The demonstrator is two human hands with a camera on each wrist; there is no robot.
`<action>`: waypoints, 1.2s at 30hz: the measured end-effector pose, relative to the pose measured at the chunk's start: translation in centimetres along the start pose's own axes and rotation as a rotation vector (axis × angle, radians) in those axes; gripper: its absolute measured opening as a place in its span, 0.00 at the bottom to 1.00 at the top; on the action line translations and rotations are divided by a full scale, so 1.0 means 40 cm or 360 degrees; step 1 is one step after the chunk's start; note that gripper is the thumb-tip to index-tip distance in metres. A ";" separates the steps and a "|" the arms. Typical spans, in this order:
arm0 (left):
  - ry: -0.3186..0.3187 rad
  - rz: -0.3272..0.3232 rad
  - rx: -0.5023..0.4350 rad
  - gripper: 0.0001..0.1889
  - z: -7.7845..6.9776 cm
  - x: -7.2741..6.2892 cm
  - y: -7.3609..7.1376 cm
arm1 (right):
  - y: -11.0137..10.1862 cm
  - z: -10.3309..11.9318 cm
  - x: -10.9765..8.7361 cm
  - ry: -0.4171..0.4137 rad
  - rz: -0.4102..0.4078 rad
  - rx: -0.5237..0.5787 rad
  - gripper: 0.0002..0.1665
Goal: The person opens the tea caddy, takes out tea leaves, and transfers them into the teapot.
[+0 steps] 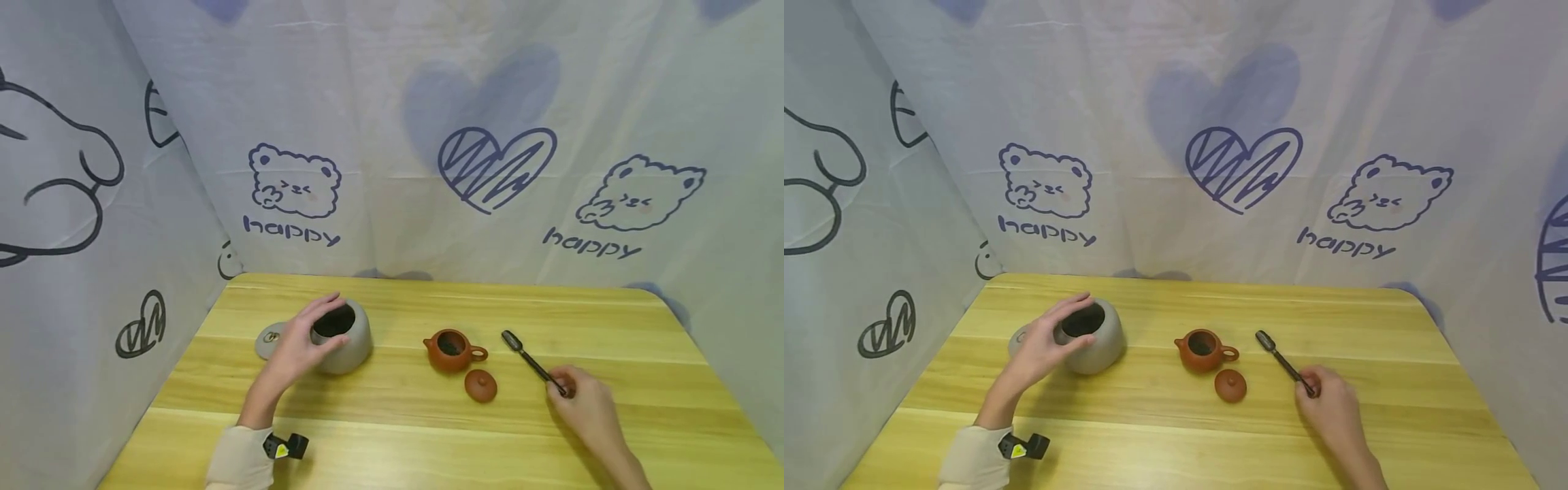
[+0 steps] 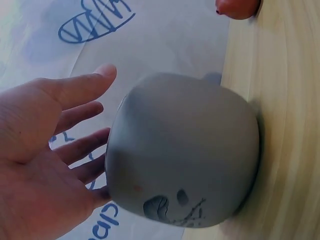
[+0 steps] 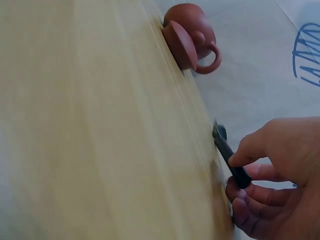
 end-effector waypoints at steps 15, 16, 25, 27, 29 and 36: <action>0.0238 -0.0116 0.0017 0.24 -0.082 0.037 0.096 | 0.038 0.045 -0.018 -0.0022 0.0190 -0.0093 0.13; 0.0242 -0.0119 0.0001 0.24 -0.088 0.039 0.105 | 0.039 0.045 -0.019 -0.0009 0.0204 -0.0093 0.13; 0.0295 -0.0098 -0.0090 0.23 -0.108 0.054 0.187 | 0.031 0.045 -0.015 -0.0012 0.0225 -0.0083 0.18; 0.0255 -0.0080 -0.0146 0.22 -0.104 0.055 0.204 | 0.025 0.053 -0.012 -0.0052 0.0189 -0.0066 0.17; 0.0209 -0.0069 -0.0200 0.21 -0.098 0.056 0.220 | 0.019 0.064 -0.010 -0.0098 0.0154 -0.0040 0.15; 0.0048 -0.0103 -0.0440 0.17 -0.074 0.054 0.267 | 0.010 0.114 -0.007 -0.0243 0.0091 0.0177 0.10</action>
Point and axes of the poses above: each hand's wrist, its own x-axis towards the middle knuckle, its own y-axis out of the palm, z = x × y, the point moved 7 cm from there along x, towards the middle knuckle, and after that the axes turned 9 degrees about y, right-handed, at the moved point
